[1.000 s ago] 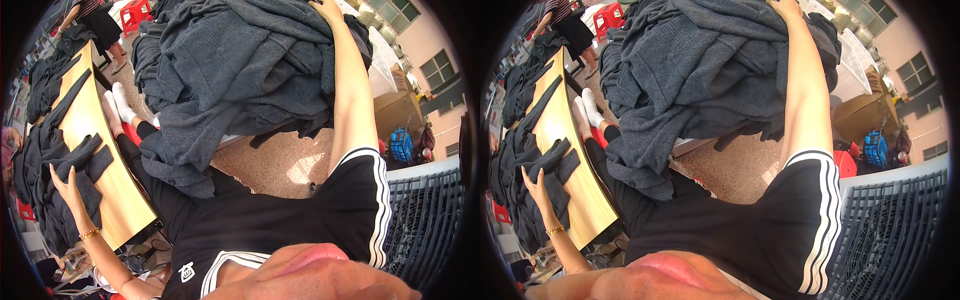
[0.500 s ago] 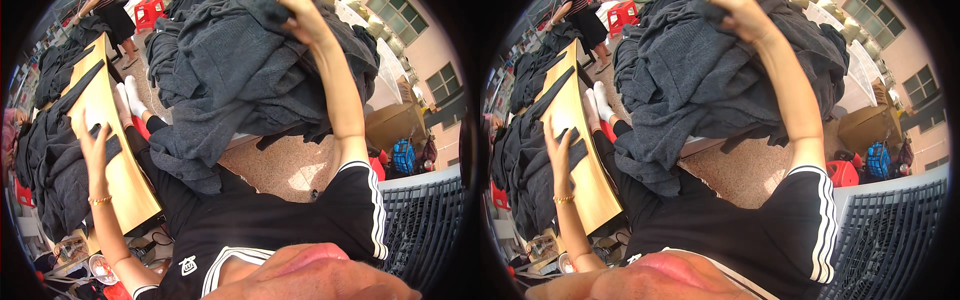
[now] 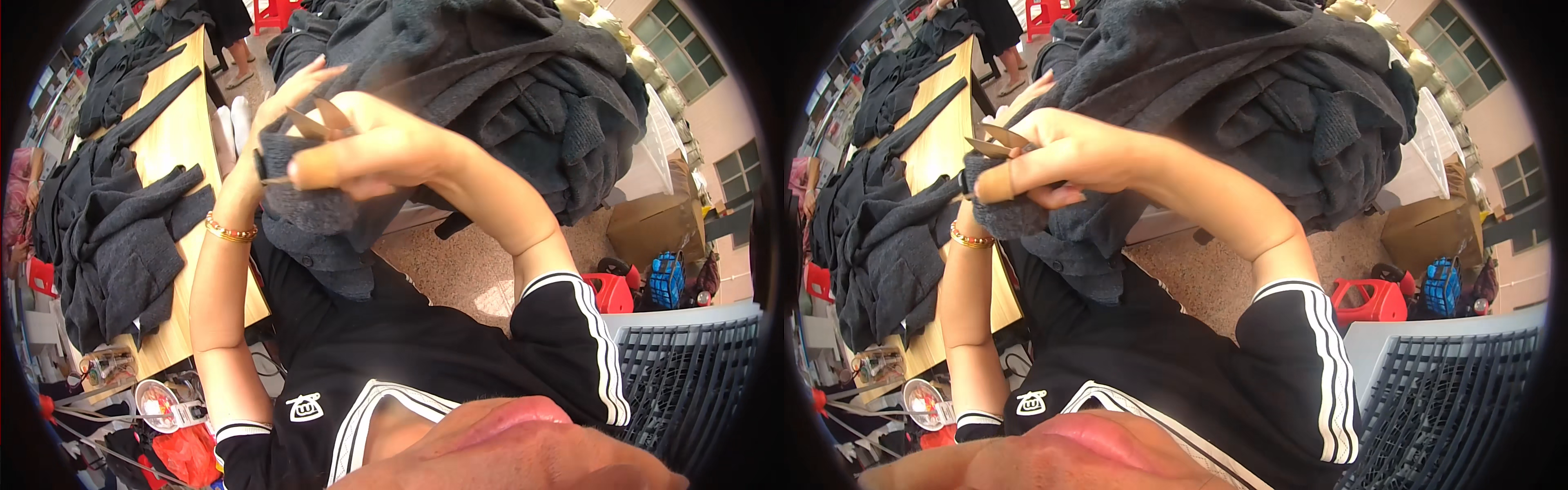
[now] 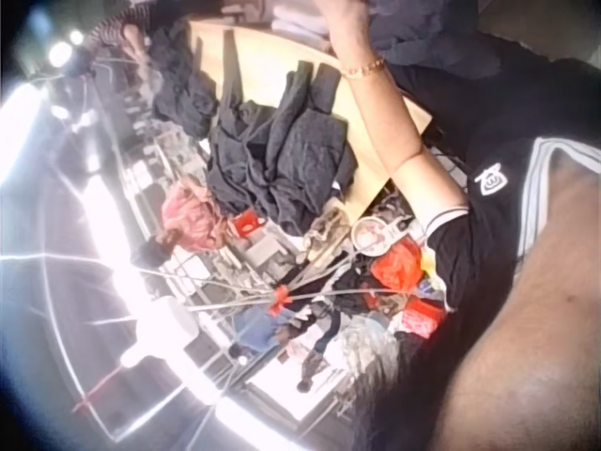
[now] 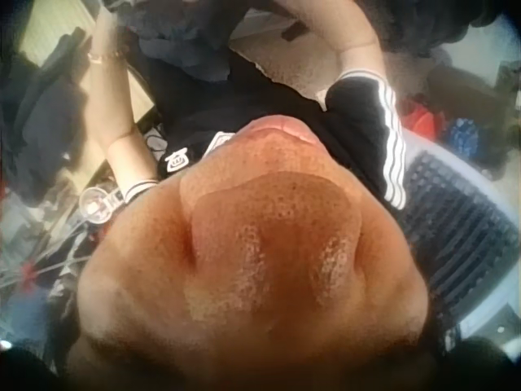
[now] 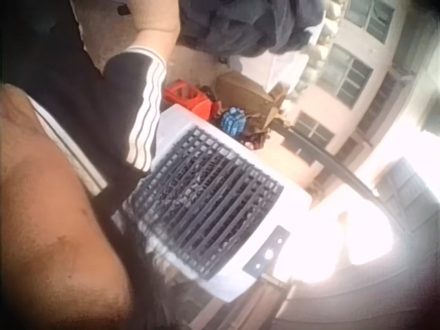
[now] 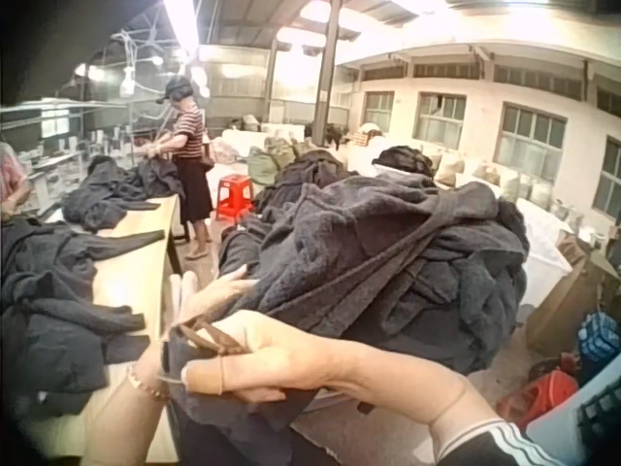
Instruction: The person trims loose threads from knit garments using thread clippers, cutting excess threads around buttons and seams.
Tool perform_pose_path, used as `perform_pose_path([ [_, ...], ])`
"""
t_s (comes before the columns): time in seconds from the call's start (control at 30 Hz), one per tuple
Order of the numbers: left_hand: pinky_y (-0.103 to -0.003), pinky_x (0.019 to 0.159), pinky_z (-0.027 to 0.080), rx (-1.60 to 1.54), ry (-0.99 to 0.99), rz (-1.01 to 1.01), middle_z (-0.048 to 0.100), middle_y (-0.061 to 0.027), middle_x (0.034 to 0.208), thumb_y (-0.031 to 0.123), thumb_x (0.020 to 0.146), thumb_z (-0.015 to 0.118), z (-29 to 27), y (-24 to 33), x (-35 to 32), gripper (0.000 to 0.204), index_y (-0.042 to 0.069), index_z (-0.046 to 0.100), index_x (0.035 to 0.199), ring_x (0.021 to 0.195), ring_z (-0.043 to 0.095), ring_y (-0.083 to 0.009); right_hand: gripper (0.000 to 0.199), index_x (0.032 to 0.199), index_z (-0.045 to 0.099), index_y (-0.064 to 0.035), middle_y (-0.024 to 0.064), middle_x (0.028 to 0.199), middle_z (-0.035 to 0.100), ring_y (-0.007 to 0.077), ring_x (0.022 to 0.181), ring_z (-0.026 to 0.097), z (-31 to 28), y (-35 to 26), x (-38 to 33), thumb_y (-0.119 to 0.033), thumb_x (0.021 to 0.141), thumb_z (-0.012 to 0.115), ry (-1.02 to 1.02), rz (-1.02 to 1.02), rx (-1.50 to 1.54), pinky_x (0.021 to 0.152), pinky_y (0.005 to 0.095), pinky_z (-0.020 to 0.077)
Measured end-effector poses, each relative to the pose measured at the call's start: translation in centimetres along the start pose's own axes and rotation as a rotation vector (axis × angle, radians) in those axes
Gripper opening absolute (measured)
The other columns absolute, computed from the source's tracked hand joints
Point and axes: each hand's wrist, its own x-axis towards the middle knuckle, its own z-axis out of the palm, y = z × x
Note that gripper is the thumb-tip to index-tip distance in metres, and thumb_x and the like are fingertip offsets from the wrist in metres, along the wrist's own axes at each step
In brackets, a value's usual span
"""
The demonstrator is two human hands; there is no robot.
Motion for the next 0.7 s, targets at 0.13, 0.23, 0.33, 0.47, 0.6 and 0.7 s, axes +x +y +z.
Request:
perform_pose_path([
  [0.13,-0.024,0.094,0.043,-0.204,-0.069,-0.472,0.066,-0.0038,0.109,-0.009,0.077,0.057,-4.3,-1.1,-4.6,0.04,-0.002,0.061,0.117,0.103,0.058,-0.0109,0.027,0.1,0.064,-0.0019,0.0,0.068,0.06,0.004,0.049,0.05,-2.9,-4.9,-2.8,-0.019,0.081,0.071,0.192,0.074,-0.559,0.044,0.0179,0.035],
  [0.23,-0.021,0.081,0.045,-0.208,-0.277,-0.604,0.065,0.0011,0.096,-0.001,0.08,0.063,-7.4,0.2,-4.3,0.028,-0.002,0.064,0.108,0.088,0.057,-0.0059,0.018,0.09,0.065,-0.0038,-0.003,0.07,0.058,0.004,0.053,0.047,-9.4,-4.5,-6.4,-0.02,0.084,0.069,0.504,-0.052,-0.688,0.047,0.0203,0.0343],
  [0.33,-0.022,0.079,0.045,-0.3,-0.374,-0.677,0.064,0.0,0.094,0.009,0.078,0.07,-8.9,-0.1,-4.8,0.03,-0.001,0.063,0.105,0.086,0.056,-0.0058,0.026,0.102,0.065,-0.0033,-0.0006,0.082,0.064,0.0051,0.069,0.057,-15.2,-4.5,-10.2,-0.018,0.082,0.071,0.749,-0.065,-0.523,0.063,0.02,0.0427],
  [0.47,-0.021,0.085,0.046,-0.297,-0.367,-0.597,0.064,0.0011,0.096,0.014,0.081,0.073,-6.4,-0.9,-4.2,0.029,-0.002,0.065,0.104,0.089,0.057,-0.0069,0.023,0.101,0.066,-0.005,-0.0029,0.088,0.063,0.0053,0.083,0.057,-17.2,-2.9,-12.1,-0.018,0.083,0.07,0.687,0.083,-0.526,0.076,0.0213,0.0415],
  [0.6,-0.021,0.082,0.047,-0.343,-0.283,-0.516,0.064,0.0019,0.096,0.012,0.082,0.073,-3.9,-4.8,-5.1,0.031,0.003,0.064,0.11,0.088,0.058,-0.0062,0.023,0.1,0.066,-0.0054,-0.003,0.087,0.061,0.0055,0.079,0.057,-14.6,-2.2,-12.3,-0.021,0.083,0.071,0.78,0.001,-0.489,0.074,0.0199,0.0413],
  [0.7,-0.022,0.09,0.044,-0.337,-0.319,-0.553,0.062,0.0011,0.1,0.008,0.082,0.071,-3.4,-5.7,-4.9,0.029,0.002,0.062,0.109,0.095,0.057,-0.0083,0.024,0.1,0.068,-0.0052,-0.0012,0.088,0.064,0.0069,0.082,0.058,-15.2,-1.7,-13.2,-0.021,0.083,0.072,0.779,-0.004,-0.491,0.078,0.021,0.0414],
])
